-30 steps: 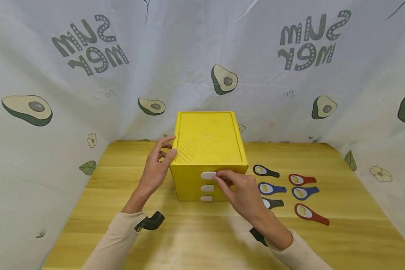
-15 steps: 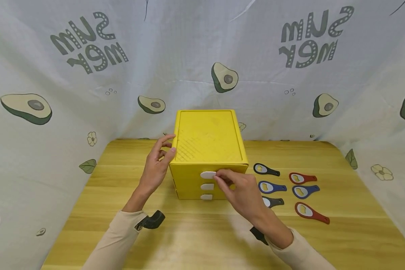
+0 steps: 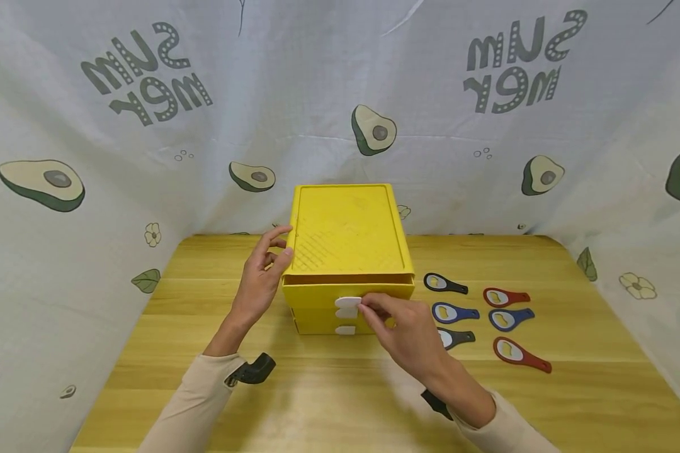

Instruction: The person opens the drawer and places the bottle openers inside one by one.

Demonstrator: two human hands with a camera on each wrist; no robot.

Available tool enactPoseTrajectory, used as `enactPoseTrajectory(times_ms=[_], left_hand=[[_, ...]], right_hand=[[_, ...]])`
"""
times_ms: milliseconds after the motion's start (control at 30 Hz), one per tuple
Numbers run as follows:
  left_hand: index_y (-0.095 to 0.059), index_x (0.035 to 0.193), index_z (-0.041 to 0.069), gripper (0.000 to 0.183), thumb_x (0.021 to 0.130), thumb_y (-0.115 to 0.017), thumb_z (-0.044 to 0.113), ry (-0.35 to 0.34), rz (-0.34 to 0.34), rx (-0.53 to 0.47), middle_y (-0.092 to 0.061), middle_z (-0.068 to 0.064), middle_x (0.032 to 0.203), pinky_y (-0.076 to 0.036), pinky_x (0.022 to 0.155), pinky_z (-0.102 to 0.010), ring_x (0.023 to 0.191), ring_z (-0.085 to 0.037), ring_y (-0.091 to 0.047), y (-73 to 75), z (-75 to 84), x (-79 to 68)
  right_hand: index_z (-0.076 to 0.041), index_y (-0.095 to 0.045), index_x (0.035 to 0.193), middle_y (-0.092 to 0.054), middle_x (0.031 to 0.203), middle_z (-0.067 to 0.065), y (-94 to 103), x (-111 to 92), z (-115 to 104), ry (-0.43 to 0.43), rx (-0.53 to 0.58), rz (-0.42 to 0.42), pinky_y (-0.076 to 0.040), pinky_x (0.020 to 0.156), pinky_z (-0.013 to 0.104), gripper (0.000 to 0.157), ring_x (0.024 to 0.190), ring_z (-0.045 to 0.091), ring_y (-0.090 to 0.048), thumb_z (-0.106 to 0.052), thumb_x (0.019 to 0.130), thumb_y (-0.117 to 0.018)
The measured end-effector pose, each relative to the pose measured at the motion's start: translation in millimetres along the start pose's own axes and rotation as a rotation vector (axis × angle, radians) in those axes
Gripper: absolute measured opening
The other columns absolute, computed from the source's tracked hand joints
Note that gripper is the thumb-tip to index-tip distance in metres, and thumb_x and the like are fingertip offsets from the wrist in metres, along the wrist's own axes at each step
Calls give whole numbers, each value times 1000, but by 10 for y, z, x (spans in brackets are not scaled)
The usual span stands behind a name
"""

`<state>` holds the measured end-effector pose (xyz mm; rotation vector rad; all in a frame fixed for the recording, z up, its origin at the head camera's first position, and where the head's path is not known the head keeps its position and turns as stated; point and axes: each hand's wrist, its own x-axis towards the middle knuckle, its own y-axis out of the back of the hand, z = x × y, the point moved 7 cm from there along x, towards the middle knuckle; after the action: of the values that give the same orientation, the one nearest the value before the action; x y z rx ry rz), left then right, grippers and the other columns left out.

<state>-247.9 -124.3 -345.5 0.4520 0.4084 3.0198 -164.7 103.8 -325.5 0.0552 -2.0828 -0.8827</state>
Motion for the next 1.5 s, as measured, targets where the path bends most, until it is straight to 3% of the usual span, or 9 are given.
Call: enactPoseTrajectory(times_ms=[567,800,933,1067,1200,1500], left_hand=[[-48,145,27,41,104,-53,29,14,-43,-7,-51,-11,127,-41,66,-31,86,-29,-58,42,-17,12],[-48,145,27,41,104,-53,28,14,-41,-10,-51,-11,125,-43,69,-33,87,-30,-59,46,-12,19],[-48,145,26,41,104,-53,28,8,-37,-11,-51,-12,125,-44,70,-33,87,-30,-59,48,-5,28],[-48,145,26,41,104,-53,29,5,-39,-5,-52,-12,125,-46,74,-35,88,-30,-60,46,-2,31],[-47,145,27,41,105,-52,29,11,-44,-3,-51,-12,125,-47,77,-40,88,-29,-60,39,-13,24],[-48,145,26,41,105,-52,28,-3,-44,-11,-51,-12,126,-46,75,-39,87,-28,-59,33,-13,28]], right_hand=[[-9,-71,93,-72,77,-6,66,-126,-180,63,38,1,-50,58,14,24,64,0,-63,5,76,-81],[-11,-71,93,-71,77,-7,91,-182,-243,94,44,-3,-49,58,13,6,62,-1,-63,-8,90,-74],[-11,-71,93,-70,75,-7,109,-204,-276,101,34,-3,-47,56,10,9,60,-2,-61,-6,88,-76],[-11,-71,93,-69,74,-7,120,-235,-316,108,35,-8,-45,55,9,2,59,-3,-60,-13,94,-71],[-10,-72,93,-70,74,-6,135,-262,-358,121,52,-10,-46,56,9,17,59,-3,-60,-22,101,-61],[-11,-72,92,-70,75,-7,147,-311,-384,120,42,-8,-45,56,8,25,59,-3,-60,-28,103,-56]])
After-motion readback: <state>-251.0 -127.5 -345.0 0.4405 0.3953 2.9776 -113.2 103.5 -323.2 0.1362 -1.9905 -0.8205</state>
